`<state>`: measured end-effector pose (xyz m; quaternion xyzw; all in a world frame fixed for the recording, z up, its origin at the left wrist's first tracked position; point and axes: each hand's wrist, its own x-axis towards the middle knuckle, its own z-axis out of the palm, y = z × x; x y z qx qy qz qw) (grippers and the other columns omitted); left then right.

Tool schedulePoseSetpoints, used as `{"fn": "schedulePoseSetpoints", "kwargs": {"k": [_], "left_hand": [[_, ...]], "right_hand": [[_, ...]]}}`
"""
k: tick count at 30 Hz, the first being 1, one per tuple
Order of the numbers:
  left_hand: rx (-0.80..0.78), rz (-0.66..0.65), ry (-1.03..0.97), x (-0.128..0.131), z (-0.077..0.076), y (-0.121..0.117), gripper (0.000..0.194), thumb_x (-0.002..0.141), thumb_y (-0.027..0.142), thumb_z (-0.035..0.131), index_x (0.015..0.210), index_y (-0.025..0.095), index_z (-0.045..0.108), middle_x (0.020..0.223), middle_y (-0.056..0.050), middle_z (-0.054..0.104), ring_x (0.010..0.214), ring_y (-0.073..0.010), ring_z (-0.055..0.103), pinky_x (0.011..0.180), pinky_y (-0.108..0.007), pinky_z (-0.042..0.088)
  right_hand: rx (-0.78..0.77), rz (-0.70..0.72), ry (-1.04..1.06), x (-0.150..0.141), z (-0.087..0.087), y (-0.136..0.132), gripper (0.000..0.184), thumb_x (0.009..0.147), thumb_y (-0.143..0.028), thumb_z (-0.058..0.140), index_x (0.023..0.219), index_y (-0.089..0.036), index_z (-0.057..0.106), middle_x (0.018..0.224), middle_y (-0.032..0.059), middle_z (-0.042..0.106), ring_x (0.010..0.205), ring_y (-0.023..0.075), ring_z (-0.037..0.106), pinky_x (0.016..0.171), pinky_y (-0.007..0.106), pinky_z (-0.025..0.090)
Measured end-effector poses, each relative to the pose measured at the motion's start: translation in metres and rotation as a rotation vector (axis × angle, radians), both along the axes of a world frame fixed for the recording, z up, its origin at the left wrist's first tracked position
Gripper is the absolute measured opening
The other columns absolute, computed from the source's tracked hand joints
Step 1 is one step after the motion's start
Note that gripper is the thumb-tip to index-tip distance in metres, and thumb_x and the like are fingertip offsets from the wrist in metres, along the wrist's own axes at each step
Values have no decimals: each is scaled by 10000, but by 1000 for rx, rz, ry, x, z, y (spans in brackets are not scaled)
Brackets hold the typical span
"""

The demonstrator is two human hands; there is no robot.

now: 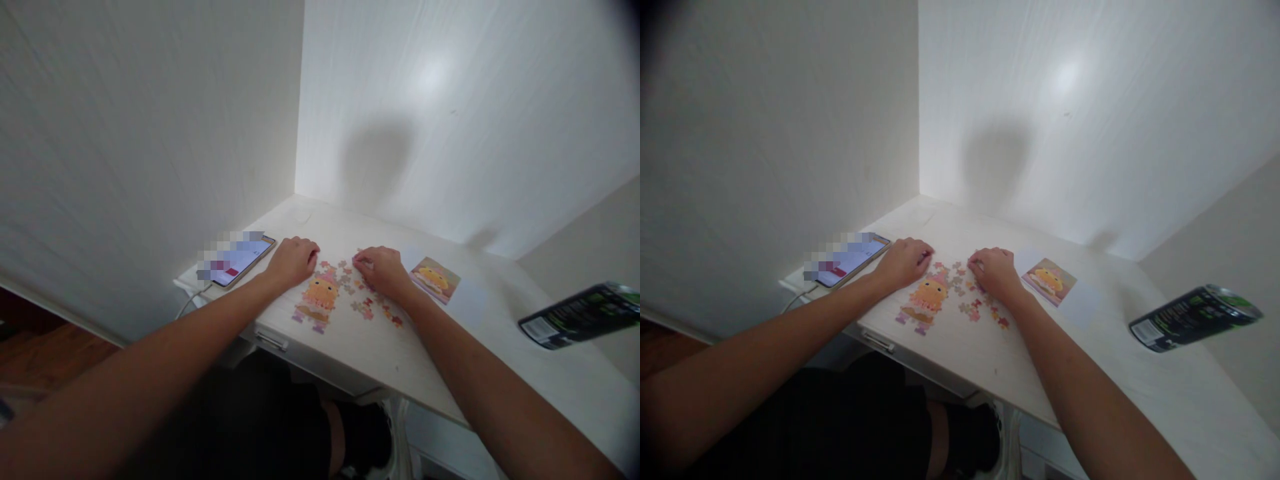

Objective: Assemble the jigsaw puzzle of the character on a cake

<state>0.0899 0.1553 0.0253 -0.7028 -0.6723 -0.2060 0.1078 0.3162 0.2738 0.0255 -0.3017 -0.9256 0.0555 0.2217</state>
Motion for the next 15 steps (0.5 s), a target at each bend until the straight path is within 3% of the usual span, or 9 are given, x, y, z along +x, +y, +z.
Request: {"fn": "schedulePoseSetpoints", "kwargs": {"k": [6, 11, 15], "left_hand": [[24, 1, -31, 1, 0, -1, 266, 930, 192, 487, 1110, 159, 681, 1031, -77, 704, 934, -246, 616, 853, -385, 458], [29, -12, -41, -1, -3, 1, 267, 933, 203, 486, 1109, 160, 683, 1039, -85, 697, 948, -252, 611, 867, -389, 455], [23, -9, -48, -1, -5, 2, 272, 925, 201, 490, 1104, 155, 690, 1048, -91, 695, 961, -241, 607, 879, -377, 458]], "right_hand": [[-72, 22, 127, 0, -1, -1, 243, 862, -261, 591, 1074, -170, 668, 1026, 78, 728, 947, 215, 657, 886, 370, 478], [-120, 98, 189, -2, 5, -9, 191, 838, -222, 605, 999, -160, 689, 961, 70, 718, 833, 166, 665, 814, 315, 522], [-325, 173, 319, -10, 11, -33, 186, 819, -286, 674, 975, -188, 704, 903, 56, 726, 771, 165, 665, 760, 324, 545]]}}
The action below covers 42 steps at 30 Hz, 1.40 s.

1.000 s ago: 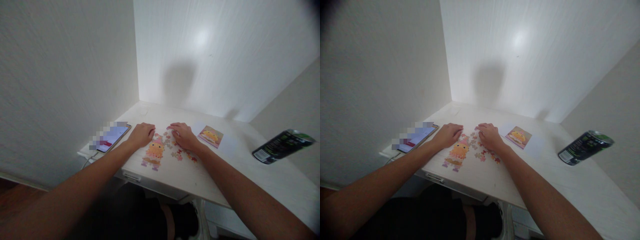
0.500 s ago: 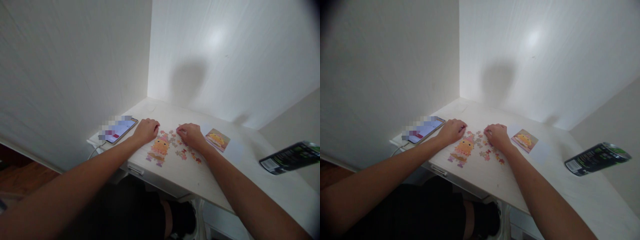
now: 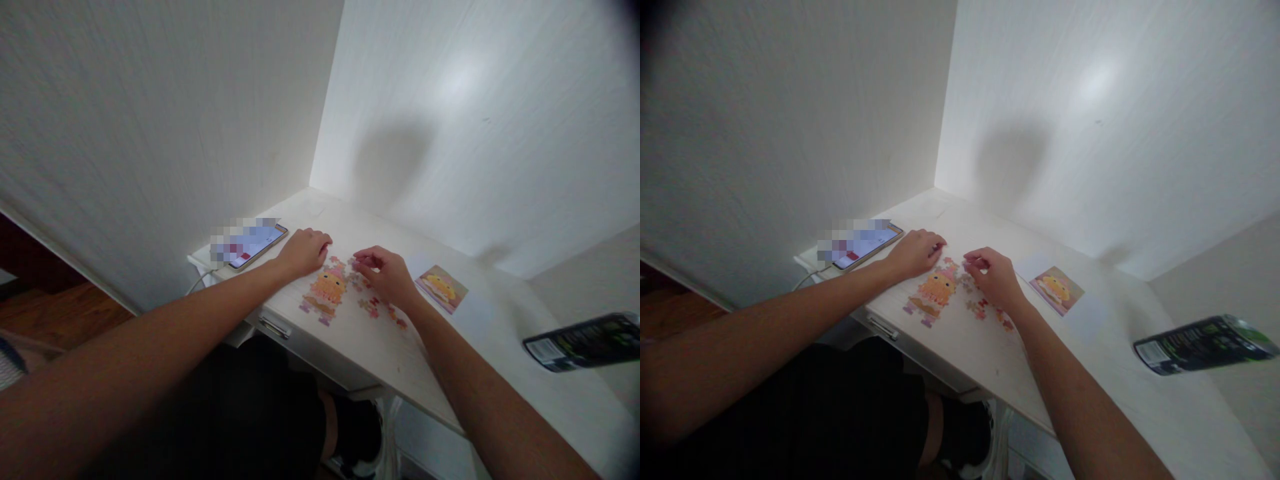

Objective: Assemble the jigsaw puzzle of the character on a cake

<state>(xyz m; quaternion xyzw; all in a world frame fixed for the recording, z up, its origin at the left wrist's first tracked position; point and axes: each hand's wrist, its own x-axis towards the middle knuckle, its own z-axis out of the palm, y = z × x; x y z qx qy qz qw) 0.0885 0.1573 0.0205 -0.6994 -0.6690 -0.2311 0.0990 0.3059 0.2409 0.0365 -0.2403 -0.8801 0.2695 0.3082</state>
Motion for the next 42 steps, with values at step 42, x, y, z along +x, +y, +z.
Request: {"fn": "schedulePoseSetpoints", "kwargs": {"k": [42], "left_hand": [[33, -38, 5, -5, -6, 5, 225, 904, 188, 515, 1010, 161, 711, 1020, -76, 690, 974, -247, 592, 873, -379, 470]], "right_hand": [[185, 445, -277, -12, 22, -87, 178, 854, -218, 698, 1022, -211, 753, 1000, 15, 759, 880, 160, 679, 833, 297, 499]]}}
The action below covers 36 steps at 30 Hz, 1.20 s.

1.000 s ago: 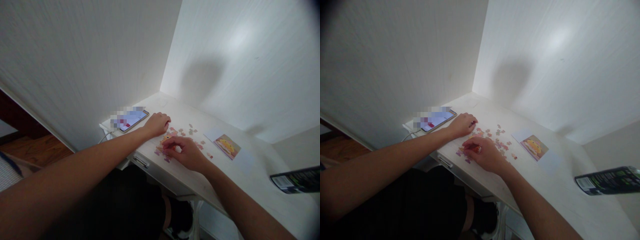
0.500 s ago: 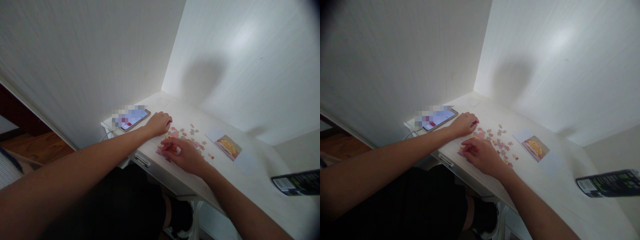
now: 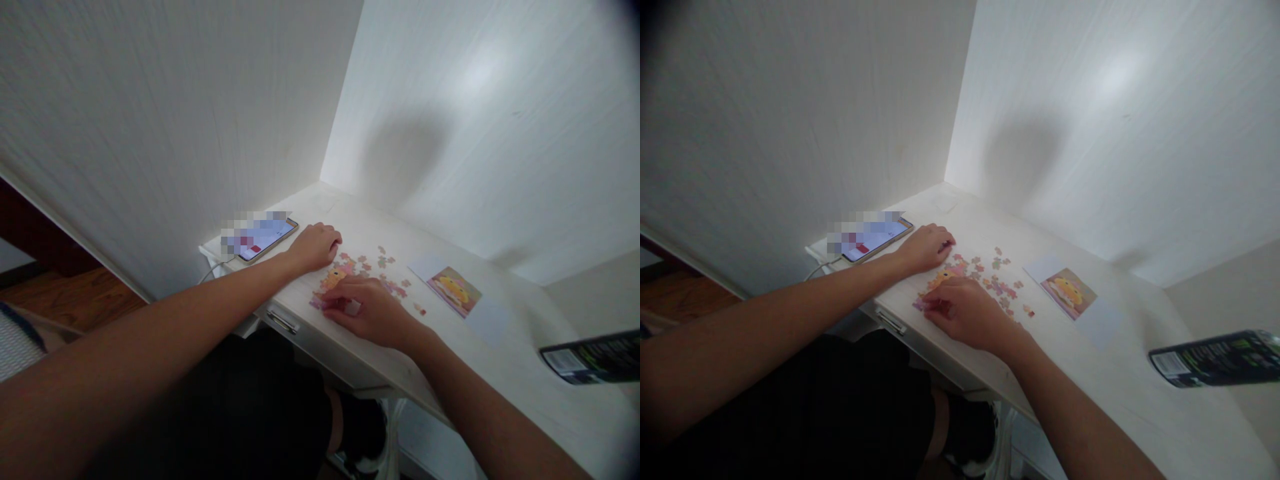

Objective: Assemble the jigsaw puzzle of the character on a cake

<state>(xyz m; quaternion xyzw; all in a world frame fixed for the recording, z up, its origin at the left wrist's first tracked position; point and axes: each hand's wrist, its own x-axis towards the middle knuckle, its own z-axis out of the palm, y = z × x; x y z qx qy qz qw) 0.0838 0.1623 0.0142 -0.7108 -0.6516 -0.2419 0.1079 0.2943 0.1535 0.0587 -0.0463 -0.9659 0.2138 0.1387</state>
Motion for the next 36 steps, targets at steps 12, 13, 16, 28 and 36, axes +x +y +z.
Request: {"fn": "schedulePoseSetpoints", "kwargs": {"k": [12, 13, 16, 28, 36], "left_hand": [[9, -9, 1, -1, -2, 1, 235, 898, 188, 508, 1003, 160, 717, 1007, -72, 694, 966, -248, 596, 873, -384, 475], [9, -8, 3, -1, -2, 1, 234, 899, 187, 508, 1001, 160, 718, 1007, -73, 694, 965, -246, 596, 874, -382, 475], [6, -5, 7, -1, -1, 1, 234, 903, 183, 508, 1000, 159, 720, 1013, -79, 693, 972, -244, 595, 880, -379, 474], [20, -5, -10, -1, 0, 0, 216, 896, 183, 519, 977, 164, 718, 989, -75, 694, 942, -242, 596, 856, -377, 478], [23, -15, -49, 0, -1, 1, 226, 893, 178, 514, 991, 162, 718, 986, -72, 702, 931, -239, 601, 860, -382, 482]], "right_hand": [[69, -5, 3, -1, 3, -2, 127, 863, -238, 681, 962, -181, 735, 901, 23, 743, 821, 163, 643, 784, 298, 475], [75, 8, 2, -1, 3, -2, 122, 868, -229, 671, 956, -176, 736, 902, 29, 741, 831, 168, 642, 790, 302, 474], [83, 57, 0, -1, 2, -3, 132, 895, -210, 638, 960, -169, 744, 884, 45, 726, 840, 169, 636, 813, 309, 472], [33, 58, -2, 5, 9, 2, 189, 916, -309, 639, 973, -199, 781, 863, 49, 649, 788, 141, 560, 735, 287, 436], [58, 122, -114, 5, 7, 8, 189, 873, -240, 655, 1007, -218, 786, 777, 22, 621, 708, 125, 531, 684, 272, 402]]}}
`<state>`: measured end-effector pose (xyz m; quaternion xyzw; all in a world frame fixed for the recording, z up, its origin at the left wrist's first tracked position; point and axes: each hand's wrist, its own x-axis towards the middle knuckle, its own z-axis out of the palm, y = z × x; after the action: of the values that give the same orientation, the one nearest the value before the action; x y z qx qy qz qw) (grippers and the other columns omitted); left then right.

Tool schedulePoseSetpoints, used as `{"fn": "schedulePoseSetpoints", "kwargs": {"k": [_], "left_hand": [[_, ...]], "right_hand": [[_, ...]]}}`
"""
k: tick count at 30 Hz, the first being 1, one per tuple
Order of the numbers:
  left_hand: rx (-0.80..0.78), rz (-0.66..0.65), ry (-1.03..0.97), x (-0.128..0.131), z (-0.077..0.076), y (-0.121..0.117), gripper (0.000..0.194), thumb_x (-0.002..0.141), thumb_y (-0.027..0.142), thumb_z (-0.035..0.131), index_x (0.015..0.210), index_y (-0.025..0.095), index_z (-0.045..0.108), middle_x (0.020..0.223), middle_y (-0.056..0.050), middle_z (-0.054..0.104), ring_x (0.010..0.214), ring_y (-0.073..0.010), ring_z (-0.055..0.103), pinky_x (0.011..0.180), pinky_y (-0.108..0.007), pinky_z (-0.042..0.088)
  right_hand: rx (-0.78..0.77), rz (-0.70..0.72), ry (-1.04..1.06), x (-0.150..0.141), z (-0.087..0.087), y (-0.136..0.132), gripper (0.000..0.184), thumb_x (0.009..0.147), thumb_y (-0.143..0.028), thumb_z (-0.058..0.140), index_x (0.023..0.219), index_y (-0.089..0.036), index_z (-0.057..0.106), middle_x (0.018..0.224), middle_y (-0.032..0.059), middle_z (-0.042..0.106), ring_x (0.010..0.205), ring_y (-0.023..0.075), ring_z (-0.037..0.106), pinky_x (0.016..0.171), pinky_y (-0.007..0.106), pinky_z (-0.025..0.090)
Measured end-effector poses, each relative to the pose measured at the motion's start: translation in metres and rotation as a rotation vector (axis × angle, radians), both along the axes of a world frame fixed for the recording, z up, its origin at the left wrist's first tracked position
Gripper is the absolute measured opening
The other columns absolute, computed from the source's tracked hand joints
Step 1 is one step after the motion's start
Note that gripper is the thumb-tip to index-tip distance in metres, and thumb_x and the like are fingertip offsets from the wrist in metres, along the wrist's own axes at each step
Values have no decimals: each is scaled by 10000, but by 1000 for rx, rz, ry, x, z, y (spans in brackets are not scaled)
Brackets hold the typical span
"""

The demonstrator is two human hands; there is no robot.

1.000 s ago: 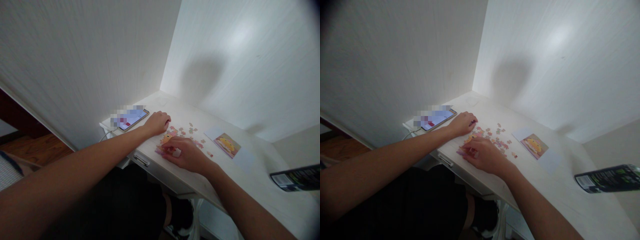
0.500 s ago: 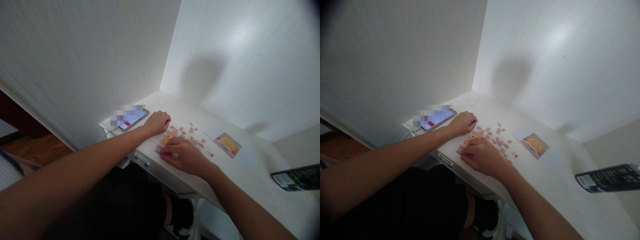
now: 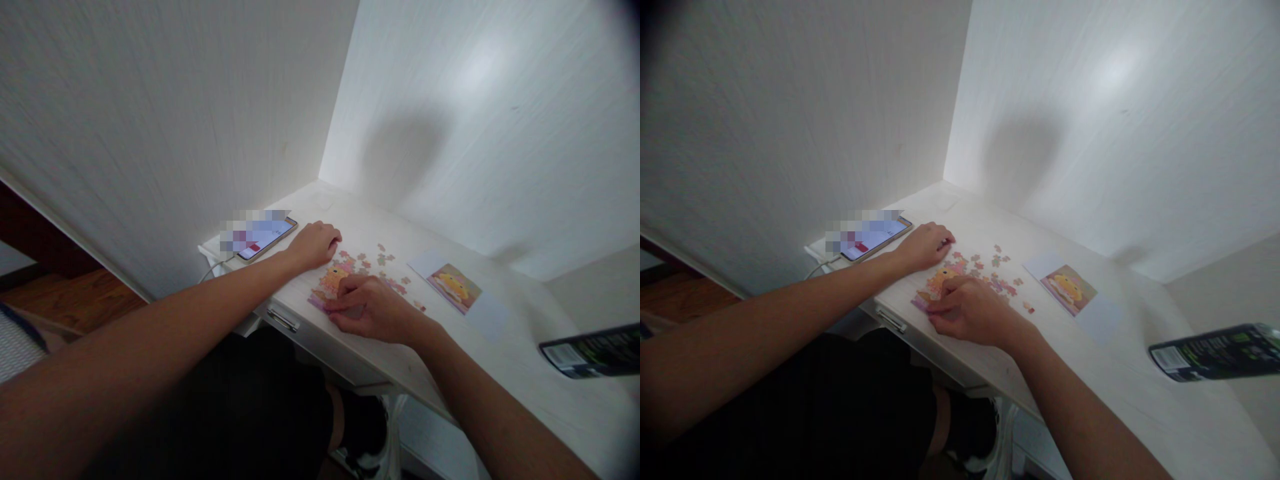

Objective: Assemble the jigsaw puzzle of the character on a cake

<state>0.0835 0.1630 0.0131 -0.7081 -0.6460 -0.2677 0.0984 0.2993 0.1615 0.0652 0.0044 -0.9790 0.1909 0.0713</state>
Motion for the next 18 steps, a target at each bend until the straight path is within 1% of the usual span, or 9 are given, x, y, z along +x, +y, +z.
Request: {"fn": "schedulePoseSetpoints", "kwargs": {"k": [6, 11, 14, 18], "left_hand": [[-18, -17, -26, 0, 2, -1, 221, 896, 168, 524, 999, 161, 719, 990, -68, 707, 937, -220, 604, 882, -359, 476], [-23, -19, -45, 0, 4, -2, 218, 893, 166, 533, 1004, 155, 720, 978, -74, 706, 912, -214, 604, 864, -353, 481], [-27, -17, -50, 1, 4, -2, 221, 896, 166, 535, 1012, 154, 723, 976, -78, 704, 909, -215, 602, 858, -354, 482], [-28, -22, -53, 1, 4, -2, 216, 898, 161, 539, 1017, 150, 720, 982, -75, 703, 925, -218, 601, 869, -355, 478]], "right_hand": [[75, 7, 7, 2, 2, -2, 181, 844, -250, 664, 972, -219, 789, 775, 34, 628, 716, 146, 539, 706, 295, 406], [6, -12, 60, 4, 1, 0, 228, 826, -208, 650, 1009, -221, 785, 808, 29, 641, 717, 134, 544, 694, 281, 404], [-18, 17, 28, 3, 1, 1, 264, 809, -166, 637, 1019, -222, 786, 780, 20, 634, 696, 126, 541, 682, 273, 399], [-76, 37, -5, 2, -1, 1, 263, 782, -122, 637, 967, -215, 798, 762, 15, 643, 674, 113, 547, 659, 256, 395]]}}
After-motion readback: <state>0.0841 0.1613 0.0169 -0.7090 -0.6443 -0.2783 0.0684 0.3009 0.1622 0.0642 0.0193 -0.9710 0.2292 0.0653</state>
